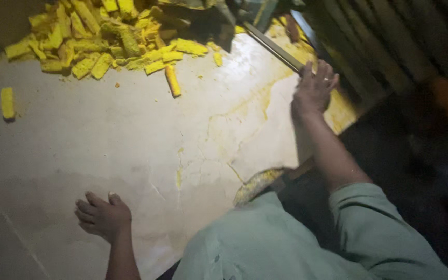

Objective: The person unwraps newspaper from a rectangular block of yellow food on a tiled table, then uses a long knife to slice the block into thin pieces, steadying the block with the other hand and repositioning it between cuts. Cut pieces accumulate on the table beside a pile of already cut yellow pieces.

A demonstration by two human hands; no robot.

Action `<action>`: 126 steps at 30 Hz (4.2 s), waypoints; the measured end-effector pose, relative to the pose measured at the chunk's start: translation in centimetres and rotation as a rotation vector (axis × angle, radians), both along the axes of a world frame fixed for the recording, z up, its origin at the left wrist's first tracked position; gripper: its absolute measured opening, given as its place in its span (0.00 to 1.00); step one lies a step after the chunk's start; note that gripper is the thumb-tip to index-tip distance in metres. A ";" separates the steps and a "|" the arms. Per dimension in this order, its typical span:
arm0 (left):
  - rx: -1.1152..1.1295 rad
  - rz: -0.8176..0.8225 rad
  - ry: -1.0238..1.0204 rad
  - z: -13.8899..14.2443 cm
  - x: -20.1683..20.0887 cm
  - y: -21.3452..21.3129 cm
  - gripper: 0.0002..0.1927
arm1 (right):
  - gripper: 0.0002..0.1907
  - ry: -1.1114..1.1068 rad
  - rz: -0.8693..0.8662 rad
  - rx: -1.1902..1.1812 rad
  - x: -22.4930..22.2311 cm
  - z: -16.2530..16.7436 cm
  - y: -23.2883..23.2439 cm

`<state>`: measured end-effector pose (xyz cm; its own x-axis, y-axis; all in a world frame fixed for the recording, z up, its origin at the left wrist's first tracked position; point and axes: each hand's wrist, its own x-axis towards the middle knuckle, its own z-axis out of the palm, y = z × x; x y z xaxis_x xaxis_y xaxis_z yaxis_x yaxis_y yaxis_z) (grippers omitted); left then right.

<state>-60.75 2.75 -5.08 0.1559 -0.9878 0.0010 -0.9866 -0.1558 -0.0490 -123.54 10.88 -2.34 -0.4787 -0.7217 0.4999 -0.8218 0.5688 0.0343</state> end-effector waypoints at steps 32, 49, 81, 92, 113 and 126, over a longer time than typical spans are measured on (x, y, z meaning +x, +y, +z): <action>0.230 -1.378 0.173 -3.0 -41.0 18.6 0.53 | 0.21 -1.578 -0.551 0.545 18.1 -14.5 51.5; 0.320 -1.378 0.091 -4.6 -52.8 18.3 0.55 | 0.19 -2.078 -0.609 0.267 -9.1 -38.9 35.2; 0.135 -1.495 0.405 -4.4 -54.2 16.2 0.49 | 0.19 -1.224 -0.560 0.230 -8.0 9.4 42.7; 0.517 -1.704 1.271 16.9 -30.4 22.9 0.45 | 0.17 -0.925 -0.423 0.599 13.3 33.8 41.6; 0.148 -0.663 0.328 12.5 -19.6 15.6 0.16 | 0.14 -0.733 0.231 0.113 -2.6 7.0 20.2; 0.183 -0.376 0.362 6.7 -18.4 18.9 0.17 | 0.17 -0.433 0.128 0.283 -14.6 -2.8 6.3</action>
<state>-79.17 21.67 1.66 -0.2486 -0.9547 -0.1637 -0.9315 0.1893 0.3107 -138.11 17.16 -5.15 -0.4976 -0.8658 0.0534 -0.8567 0.4809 -0.1863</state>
